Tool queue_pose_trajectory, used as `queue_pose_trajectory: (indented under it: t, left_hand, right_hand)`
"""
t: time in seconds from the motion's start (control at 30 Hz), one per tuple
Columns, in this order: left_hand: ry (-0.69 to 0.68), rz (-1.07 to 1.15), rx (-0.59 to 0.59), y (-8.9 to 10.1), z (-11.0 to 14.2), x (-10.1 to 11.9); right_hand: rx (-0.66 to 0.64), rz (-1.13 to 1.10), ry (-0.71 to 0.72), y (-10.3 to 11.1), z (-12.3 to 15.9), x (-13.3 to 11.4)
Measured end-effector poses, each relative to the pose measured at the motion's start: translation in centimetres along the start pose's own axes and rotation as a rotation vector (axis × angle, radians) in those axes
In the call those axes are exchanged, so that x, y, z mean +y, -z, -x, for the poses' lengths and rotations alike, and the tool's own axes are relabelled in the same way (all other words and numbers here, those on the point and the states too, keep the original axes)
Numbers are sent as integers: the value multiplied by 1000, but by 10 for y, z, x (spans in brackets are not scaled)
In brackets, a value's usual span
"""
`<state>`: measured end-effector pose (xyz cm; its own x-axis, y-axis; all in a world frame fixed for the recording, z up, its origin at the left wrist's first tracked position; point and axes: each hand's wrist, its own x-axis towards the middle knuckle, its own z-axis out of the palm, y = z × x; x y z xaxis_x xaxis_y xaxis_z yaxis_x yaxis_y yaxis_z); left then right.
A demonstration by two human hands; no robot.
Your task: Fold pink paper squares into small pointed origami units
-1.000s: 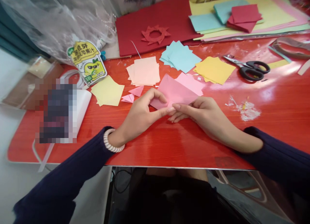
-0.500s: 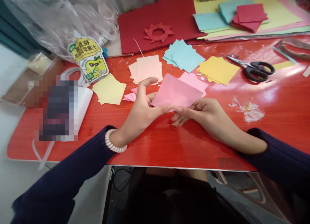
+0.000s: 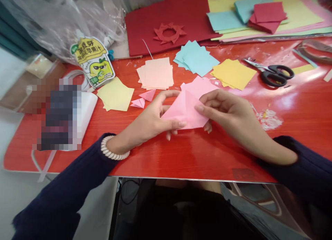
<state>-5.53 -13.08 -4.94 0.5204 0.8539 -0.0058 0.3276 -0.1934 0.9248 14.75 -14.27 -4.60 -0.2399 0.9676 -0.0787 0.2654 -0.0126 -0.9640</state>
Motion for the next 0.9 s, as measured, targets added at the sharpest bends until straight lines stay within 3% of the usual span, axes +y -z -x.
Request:
queue_pose_trajectory:
  t: [0.13, 0.27, 0.37, 0.53, 0.6, 0.73, 0.8, 0.9]
  left_hand:
    - [-366, -525, 205, 1, 3, -6]
    - [-679, -844, 63, 5, 2, -11]
    - [-793, -923, -39, 8, 4, -11]
    - [-791, -933, -85, 13, 12, -4]
    - [-801, -971, -81, 13, 16, -3]
    - [-810, -1023, -18, 9, 24, -4]
    - [-713, -1004, -10, 5, 27, -4]
    - [-464, -880, -73, -1, 29, -1]
  right_hand:
    - [-91, 300, 88, -4, 6, 4]
    - [-43, 697, 271, -6, 11, 13]
    - [-13, 875, 446, -1, 12, 20]
    - [-250, 808, 775, 15, 13, 26]
    - [-306, 790, 773, 19, 13, 26]
    - [-266, 891, 850, 20, 13, 23]
    - [-261, 874, 844, 18, 12, 22]
    - [-313, 711, 676, 16, 12, 21]
